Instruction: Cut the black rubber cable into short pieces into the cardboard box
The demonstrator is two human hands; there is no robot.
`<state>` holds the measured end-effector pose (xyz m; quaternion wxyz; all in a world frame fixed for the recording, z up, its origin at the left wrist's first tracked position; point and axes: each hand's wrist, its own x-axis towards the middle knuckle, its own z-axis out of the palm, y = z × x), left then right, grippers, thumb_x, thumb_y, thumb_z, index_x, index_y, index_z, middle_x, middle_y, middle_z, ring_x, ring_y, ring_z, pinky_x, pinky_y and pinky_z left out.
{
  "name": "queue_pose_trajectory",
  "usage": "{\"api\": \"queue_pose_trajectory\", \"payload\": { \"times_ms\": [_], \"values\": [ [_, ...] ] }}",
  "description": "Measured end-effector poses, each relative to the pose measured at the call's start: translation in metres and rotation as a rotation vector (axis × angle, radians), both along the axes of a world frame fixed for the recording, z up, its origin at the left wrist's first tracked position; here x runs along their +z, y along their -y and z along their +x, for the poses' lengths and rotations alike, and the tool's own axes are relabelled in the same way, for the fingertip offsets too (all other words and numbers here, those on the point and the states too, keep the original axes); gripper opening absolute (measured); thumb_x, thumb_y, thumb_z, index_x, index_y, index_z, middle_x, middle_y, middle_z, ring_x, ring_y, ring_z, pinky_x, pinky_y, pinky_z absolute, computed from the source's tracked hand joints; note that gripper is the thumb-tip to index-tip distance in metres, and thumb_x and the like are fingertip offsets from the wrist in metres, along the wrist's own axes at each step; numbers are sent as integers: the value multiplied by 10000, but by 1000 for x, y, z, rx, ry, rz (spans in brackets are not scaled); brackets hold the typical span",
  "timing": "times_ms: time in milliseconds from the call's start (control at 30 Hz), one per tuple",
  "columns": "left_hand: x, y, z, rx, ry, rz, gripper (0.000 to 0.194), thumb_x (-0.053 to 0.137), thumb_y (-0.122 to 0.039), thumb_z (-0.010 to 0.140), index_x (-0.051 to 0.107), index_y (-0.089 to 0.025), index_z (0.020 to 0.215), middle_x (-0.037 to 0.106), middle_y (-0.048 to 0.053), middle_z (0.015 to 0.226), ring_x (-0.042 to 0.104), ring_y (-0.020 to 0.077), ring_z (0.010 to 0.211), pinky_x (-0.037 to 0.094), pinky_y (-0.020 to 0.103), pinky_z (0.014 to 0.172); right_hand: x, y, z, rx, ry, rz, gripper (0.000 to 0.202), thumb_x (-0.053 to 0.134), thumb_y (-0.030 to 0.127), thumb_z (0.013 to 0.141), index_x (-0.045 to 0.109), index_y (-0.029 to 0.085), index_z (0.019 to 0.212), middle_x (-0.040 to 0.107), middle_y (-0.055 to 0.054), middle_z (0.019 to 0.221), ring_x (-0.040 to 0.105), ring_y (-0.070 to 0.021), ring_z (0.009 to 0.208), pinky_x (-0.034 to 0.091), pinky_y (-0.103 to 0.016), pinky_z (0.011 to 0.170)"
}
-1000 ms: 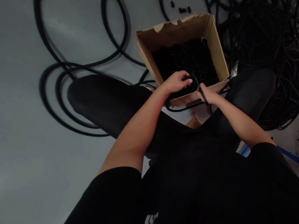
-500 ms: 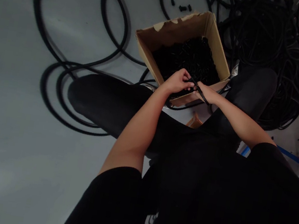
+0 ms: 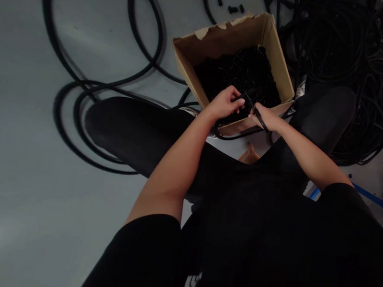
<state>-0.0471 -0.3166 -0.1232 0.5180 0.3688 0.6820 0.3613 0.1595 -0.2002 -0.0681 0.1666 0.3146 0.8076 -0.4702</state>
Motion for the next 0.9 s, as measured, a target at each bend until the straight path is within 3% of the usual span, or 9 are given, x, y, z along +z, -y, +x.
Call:
{"api": "queue_pose_trajectory", "payload": {
  "times_ms": [233,467,567,767,900],
  "values": [
    [-9,1,0,-29,22,-21,393,909,-498,1115,587,-273,1122,780,28,884,719,193,722,595,302,703,-15,-2,3,-11,20,-8,382,753,479,1131,735,197,1387,851,-136,1199,779,-347,1122,655,-503,1143],
    [-3,2,2,-80,19,-40,381,914,-463,1112,590,-263,1093,746,13,852,676,170,688,578,293,704,-4,0,-1,2,2,-27,369,790,461,1112,723,196,1358,818,-131,1142,770,-369,1172,649,-513,1168],
    [0,1,2,-96,42,3,420,922,-526,1103,592,-270,1064,727,14,808,661,185,694,558,291,682,-6,-2,0,7,2,-19,350,778,422,1110,716,189,1364,825,-145,1175,770,-373,1179,651,-534,1182],
    [-5,-1,3,-155,53,103,566,844,-765,1138,577,-283,1005,673,-4,754,601,174,657,464,265,626,-26,-8,5,13,-58,4,349,796,431,1094,728,212,1357,837,-128,1192,791,-368,1177,659,-554,1207],
    [-14,-1,-1,-172,14,107,569,768,-781,1182,573,-280,996,678,3,765,581,170,649,466,276,640,-33,-7,7,-20,-53,-1,342,769,425,1088,724,222,1360,841,-114,1178,789,-360,1160,655,-540,1190]
  ]
}}
